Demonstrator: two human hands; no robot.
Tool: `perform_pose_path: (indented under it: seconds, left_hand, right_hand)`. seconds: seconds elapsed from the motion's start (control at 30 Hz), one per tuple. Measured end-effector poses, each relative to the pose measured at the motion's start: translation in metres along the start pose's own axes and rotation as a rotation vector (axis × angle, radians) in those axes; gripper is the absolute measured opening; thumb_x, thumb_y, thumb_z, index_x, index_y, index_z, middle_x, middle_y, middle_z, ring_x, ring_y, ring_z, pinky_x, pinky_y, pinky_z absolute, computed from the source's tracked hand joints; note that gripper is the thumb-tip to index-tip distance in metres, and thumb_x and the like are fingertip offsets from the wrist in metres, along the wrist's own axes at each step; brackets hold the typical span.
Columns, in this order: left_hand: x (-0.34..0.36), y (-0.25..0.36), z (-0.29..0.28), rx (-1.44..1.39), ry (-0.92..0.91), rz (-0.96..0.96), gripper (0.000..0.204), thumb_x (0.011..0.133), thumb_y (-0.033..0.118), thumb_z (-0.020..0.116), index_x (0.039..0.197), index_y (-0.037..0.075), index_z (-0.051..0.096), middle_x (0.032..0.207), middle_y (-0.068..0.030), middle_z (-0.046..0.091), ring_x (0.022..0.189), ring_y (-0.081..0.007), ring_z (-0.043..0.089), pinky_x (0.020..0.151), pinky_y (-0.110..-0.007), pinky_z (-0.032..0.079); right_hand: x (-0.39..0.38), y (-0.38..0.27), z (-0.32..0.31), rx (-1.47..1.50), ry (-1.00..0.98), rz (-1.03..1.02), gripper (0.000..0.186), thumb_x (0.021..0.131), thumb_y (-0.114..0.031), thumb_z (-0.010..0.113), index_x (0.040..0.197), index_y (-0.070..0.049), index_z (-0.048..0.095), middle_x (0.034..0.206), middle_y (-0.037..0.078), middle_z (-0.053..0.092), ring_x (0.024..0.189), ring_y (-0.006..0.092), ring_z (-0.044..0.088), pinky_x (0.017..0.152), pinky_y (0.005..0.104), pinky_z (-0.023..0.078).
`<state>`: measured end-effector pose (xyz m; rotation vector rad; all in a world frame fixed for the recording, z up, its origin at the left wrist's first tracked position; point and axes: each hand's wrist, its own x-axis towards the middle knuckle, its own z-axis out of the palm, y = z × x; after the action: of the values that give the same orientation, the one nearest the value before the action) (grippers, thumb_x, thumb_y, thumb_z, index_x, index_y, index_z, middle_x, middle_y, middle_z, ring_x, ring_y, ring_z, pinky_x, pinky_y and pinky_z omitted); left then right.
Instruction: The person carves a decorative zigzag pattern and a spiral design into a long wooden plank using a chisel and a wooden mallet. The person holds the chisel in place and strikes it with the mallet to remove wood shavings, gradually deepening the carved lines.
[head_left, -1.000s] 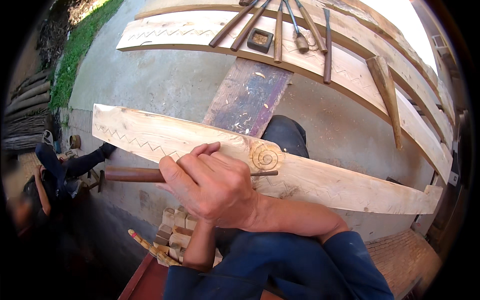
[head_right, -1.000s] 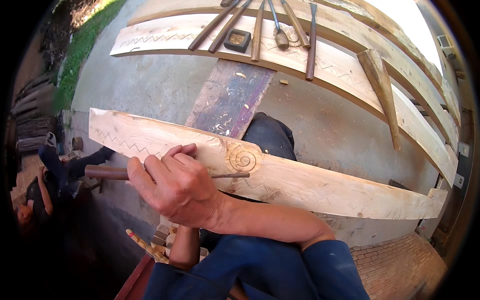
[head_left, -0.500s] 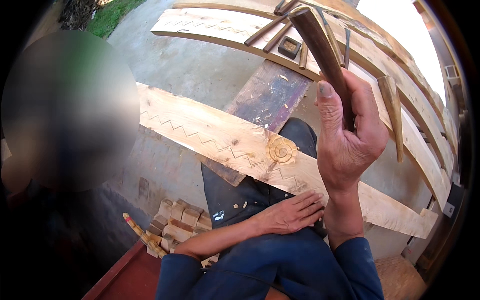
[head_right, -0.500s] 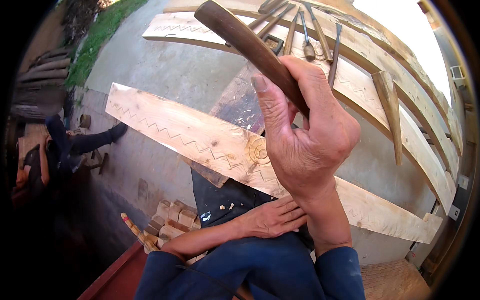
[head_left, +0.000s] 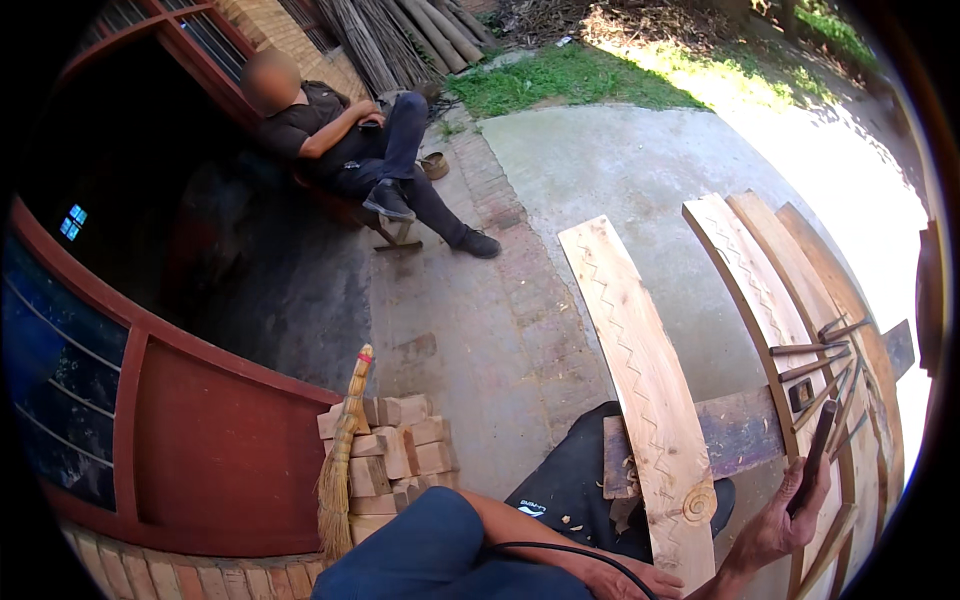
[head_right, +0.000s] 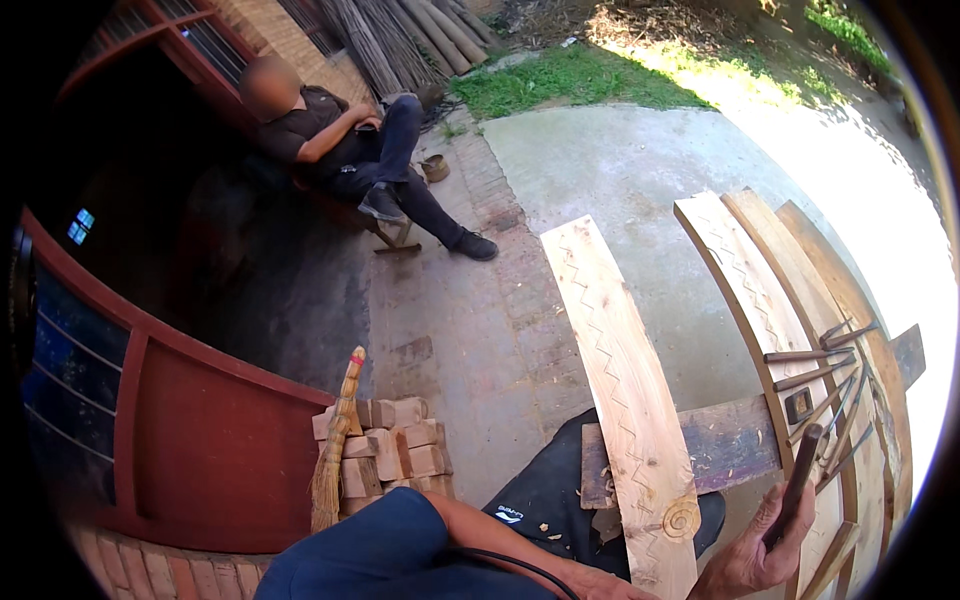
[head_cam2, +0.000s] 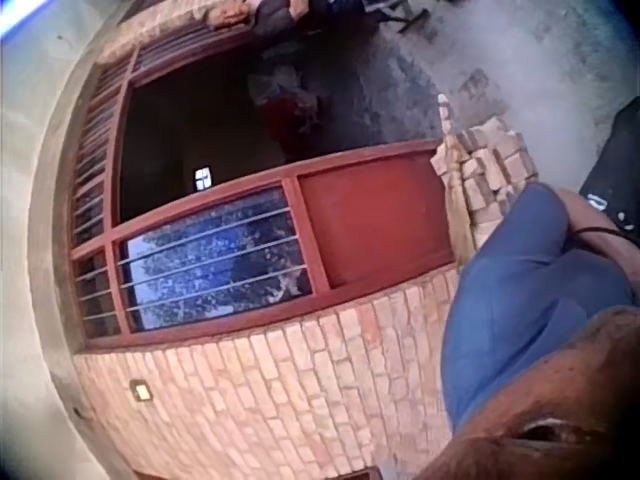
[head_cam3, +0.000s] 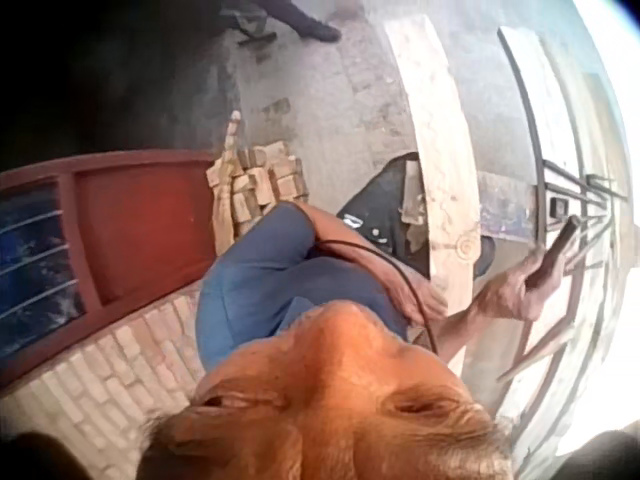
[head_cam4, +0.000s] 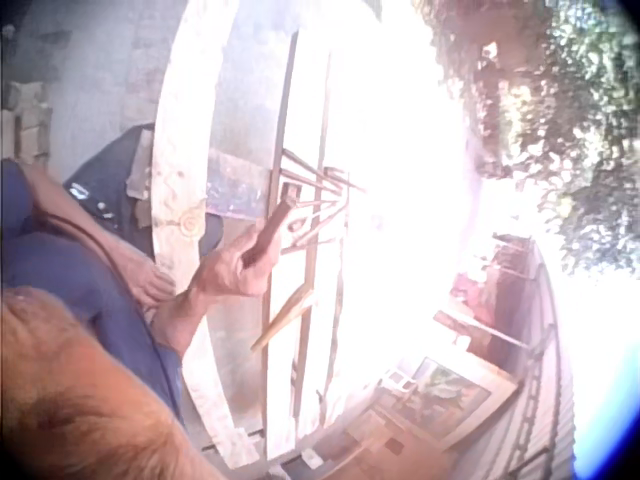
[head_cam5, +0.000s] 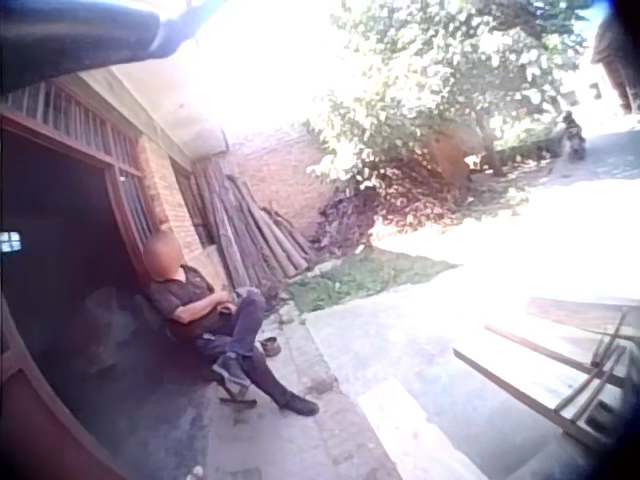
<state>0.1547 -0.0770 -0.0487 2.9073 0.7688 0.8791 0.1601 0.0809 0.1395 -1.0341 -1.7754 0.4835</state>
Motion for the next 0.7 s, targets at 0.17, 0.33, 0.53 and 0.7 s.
perform_pose_path:
  seconds: [0.17,0.33,0.53,0.7]
  left_hand:
    - [-0.025,-0.056,-0.060,-0.255,0.387,-0.701,0.054,0.098,0.032,0.074,0.134,-0.007,0.066,0.138,-0.0240,0.068,0.137,-0.0400,0.062,0.121,-0.052,0.046]
    - [-0.061,-0.081,-0.110,-0.491,0.651,-1.057,0.052,0.108,0.038,0.068,0.138,-0.004,0.066,0.122,-0.0181,0.077,0.117,-0.0309,0.075,0.103,-0.045,0.058]
    - [-0.067,-0.130,-0.140,-0.834,0.968,-1.137,0.104,0.099,0.081,0.059,0.161,-0.001,0.045,0.124,-0.0191,0.076,0.118,-0.0255,0.072,0.105,-0.041,0.055]
    - [-0.062,-0.107,-0.131,-0.763,1.084,-1.203,0.131,0.088,0.097,0.054,0.160,-0.011,0.038,0.146,-0.0130,0.059,0.130,-0.0180,0.059,0.107,-0.035,0.050]
  right_hand:
    - [-0.001,0.029,0.001,0.029,-0.086,0.111,0.031,0.117,-0.017,0.059,0.137,0.004,0.068,0.104,0.005,0.065,0.095,0.0148,0.060,0.086,0.0298,0.051]
    - [-0.005,0.025,0.039,-0.011,-0.127,0.050,0.030,0.113,-0.013,0.066,0.135,0.006,0.070,0.106,0.013,0.076,0.087,0.0190,0.067,0.077,0.0335,0.055]
    - [-0.016,0.002,0.109,0.148,-0.126,-0.004,0.023,0.102,-0.001,0.075,0.125,0.002,0.073,0.095,0.010,0.076,0.078,0.0172,0.068,0.071,0.0326,0.057]
    - [-0.013,-0.022,0.143,0.037,-0.203,-0.167,0.031,0.087,-0.004,0.085,0.117,-0.008,0.074,0.086,0.012,0.071,0.067,0.0290,0.068,0.060,0.0376,0.053]
